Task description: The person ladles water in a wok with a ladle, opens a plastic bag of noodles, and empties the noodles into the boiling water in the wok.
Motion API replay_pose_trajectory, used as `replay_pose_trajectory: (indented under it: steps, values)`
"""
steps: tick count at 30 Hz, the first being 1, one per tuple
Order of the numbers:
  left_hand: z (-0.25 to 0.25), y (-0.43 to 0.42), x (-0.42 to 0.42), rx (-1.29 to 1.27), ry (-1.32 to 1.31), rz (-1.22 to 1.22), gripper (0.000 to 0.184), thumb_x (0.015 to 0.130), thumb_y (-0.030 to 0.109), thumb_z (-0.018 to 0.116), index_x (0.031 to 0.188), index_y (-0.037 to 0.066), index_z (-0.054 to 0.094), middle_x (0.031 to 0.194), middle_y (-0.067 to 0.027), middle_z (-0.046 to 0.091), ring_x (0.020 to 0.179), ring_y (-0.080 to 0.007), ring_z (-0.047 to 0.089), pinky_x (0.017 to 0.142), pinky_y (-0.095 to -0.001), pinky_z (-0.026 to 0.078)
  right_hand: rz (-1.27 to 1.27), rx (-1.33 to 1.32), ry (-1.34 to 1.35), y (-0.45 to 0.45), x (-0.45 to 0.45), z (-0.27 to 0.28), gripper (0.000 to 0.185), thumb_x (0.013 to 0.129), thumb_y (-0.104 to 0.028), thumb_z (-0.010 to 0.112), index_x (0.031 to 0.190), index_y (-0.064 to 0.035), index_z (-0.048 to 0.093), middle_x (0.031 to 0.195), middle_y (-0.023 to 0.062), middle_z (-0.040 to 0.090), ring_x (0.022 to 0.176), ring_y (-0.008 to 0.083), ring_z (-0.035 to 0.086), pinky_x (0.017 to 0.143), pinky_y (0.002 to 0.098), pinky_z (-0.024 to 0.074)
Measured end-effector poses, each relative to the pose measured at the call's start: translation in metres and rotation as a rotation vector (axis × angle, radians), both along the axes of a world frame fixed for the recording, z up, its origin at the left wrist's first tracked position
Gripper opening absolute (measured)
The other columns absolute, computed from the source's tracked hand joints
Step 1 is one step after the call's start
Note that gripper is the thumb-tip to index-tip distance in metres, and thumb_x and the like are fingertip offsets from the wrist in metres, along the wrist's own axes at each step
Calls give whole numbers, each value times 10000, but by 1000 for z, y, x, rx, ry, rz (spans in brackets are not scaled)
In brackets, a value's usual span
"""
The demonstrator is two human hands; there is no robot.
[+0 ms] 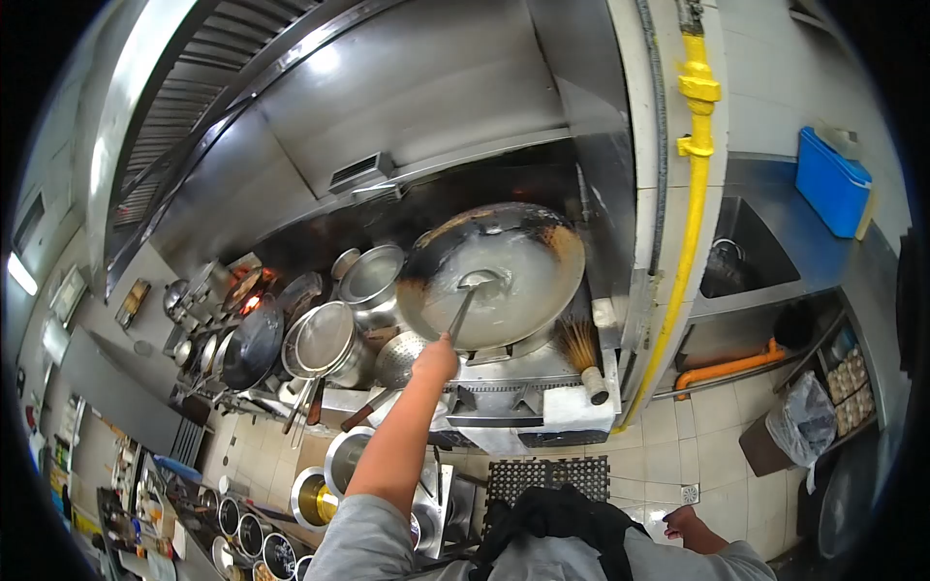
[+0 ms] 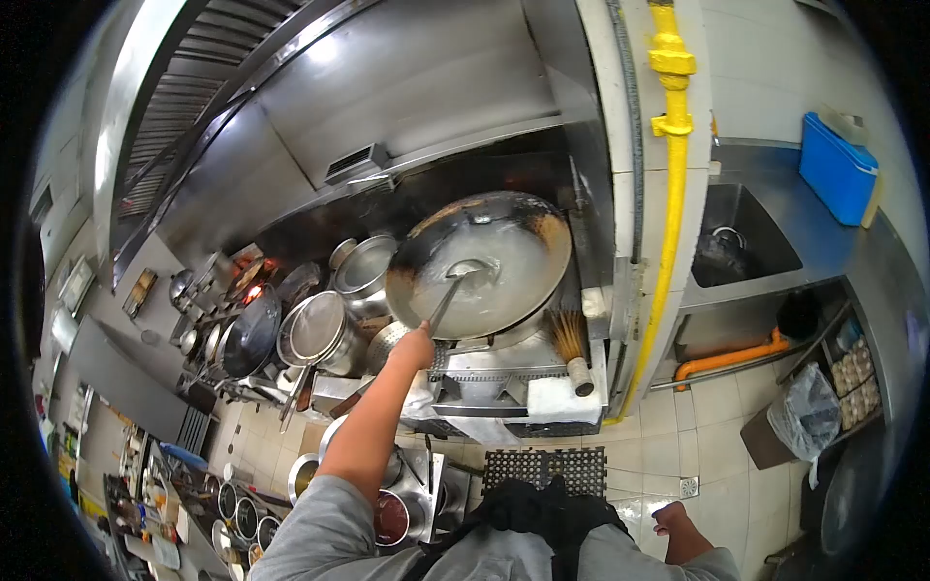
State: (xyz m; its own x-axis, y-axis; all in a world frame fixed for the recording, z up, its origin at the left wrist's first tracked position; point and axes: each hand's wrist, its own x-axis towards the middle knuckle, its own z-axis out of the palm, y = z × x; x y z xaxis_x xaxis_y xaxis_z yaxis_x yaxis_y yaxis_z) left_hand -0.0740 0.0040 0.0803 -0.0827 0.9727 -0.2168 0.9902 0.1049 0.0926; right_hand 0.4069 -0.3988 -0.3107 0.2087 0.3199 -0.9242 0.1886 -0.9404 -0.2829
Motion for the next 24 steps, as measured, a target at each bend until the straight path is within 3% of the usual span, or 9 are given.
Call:
replay_pose_trajectory:
  steps: [5,10,14,16,19,24]
  values:
    - [-12,44,7,35,0,-73,516,866,111,394,1381,99,361,1201,-227,556,1126,-351,539,939,-419,437,-133,-67,-9,-36,-3,-11,217,887,-127,551,1056,0,598,822,137,656,575,200,645,427,329,539]
    - [-8,69,20,22,-3,-107,539,846,103,389,1381,54,347,1213,-251,537,1143,-354,525,964,-401,421,-224,-32,-30,-54,-20,24,225,885,-102,547,1079,-5,604,875,129,650,540,197,616,436,325,535]
    - [-21,76,17,41,-46,-90,552,838,99,397,1386,56,341,1229,-258,523,1156,-357,514,971,-399,414,-184,-60,-10,-65,-22,22,240,891,-92,538,1112,-29,606,899,126,647,554,197,611,445,327,538]
    - [-27,74,14,87,-95,-81,589,804,114,432,1381,39,341,1136,-265,573,1068,-381,560,911,-406,447,-188,-95,-4,-65,-20,16,254,904,-66,503,1136,-55,607,903,124,646,591,201,622,461,330,542]
    - [-18,49,18,18,-55,-86,586,807,60,411,1388,52,338,1239,-267,510,1170,-360,500,983,-403,399,-205,-84,-55,-57,-18,12,269,914,-66,480,1154,-70,603,911,128,647,612,200,629,470,333,544]
    - [-3,8,18,-1,-144,-57,590,790,51,432,1375,43,355,1211,-272,527,1149,-372,511,976,-404,404,-140,-28,-55,-33,-19,24,240,904,-90,506,1113,-49,615,952,119,646,602,204,631,456,335,540]
